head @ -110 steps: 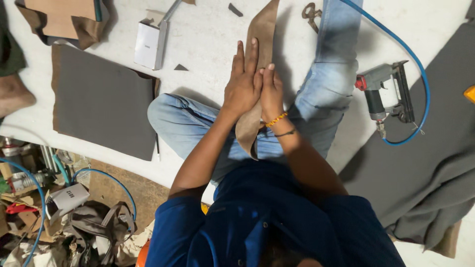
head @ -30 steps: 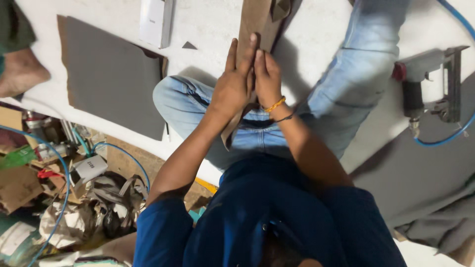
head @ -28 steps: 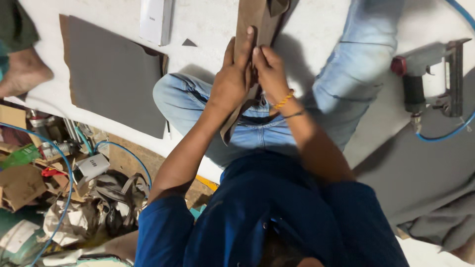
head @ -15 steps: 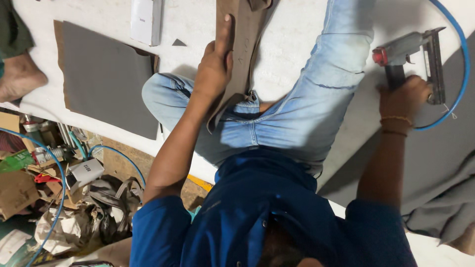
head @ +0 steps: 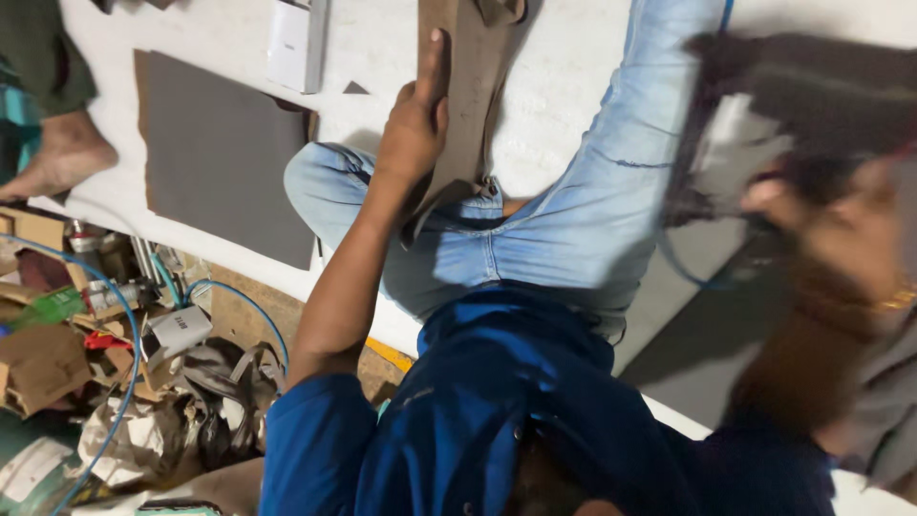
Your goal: The person sits on the floor and stretches a piece of brown fabric over a wooden board, folding the edges over the back. They use a pneumatic staple gun to fasten the fabric to the board, mark the fabric with a pen, and use a rotary tool on the board edge before continuing to fold and staple the fabric around the panel.
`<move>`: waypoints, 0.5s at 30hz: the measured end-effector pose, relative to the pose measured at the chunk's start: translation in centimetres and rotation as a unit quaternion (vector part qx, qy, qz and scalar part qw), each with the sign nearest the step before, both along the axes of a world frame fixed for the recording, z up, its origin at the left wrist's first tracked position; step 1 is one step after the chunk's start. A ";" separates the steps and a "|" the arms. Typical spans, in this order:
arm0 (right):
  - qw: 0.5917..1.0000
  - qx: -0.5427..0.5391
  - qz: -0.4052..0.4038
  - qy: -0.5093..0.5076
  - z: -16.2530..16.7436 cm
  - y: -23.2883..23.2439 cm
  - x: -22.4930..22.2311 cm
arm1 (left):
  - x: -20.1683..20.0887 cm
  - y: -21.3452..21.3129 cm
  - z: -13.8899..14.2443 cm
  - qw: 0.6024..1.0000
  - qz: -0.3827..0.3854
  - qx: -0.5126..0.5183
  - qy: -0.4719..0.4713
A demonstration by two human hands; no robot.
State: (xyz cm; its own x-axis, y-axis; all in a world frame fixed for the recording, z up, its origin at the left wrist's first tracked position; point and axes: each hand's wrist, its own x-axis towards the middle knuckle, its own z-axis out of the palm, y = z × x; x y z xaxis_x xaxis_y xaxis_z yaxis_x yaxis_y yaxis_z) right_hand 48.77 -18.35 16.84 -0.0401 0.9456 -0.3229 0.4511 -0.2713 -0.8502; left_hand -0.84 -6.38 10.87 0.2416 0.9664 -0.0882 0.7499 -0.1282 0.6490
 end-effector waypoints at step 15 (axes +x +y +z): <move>0.889 -0.132 -0.046 0.436 -8.1 6.5 -25.2 | -0.9 0.5 -0.9 0.999 0.009 -0.020 0.023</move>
State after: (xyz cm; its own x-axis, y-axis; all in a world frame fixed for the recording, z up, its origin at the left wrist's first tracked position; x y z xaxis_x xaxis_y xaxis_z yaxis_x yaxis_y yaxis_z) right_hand 23.61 -11.85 8.77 -0.3103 0.8535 -0.4187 -0.3833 -0.5154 -0.7665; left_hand -1.70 -5.93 9.95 0.2183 0.9662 -0.1370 0.7814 -0.0889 0.6177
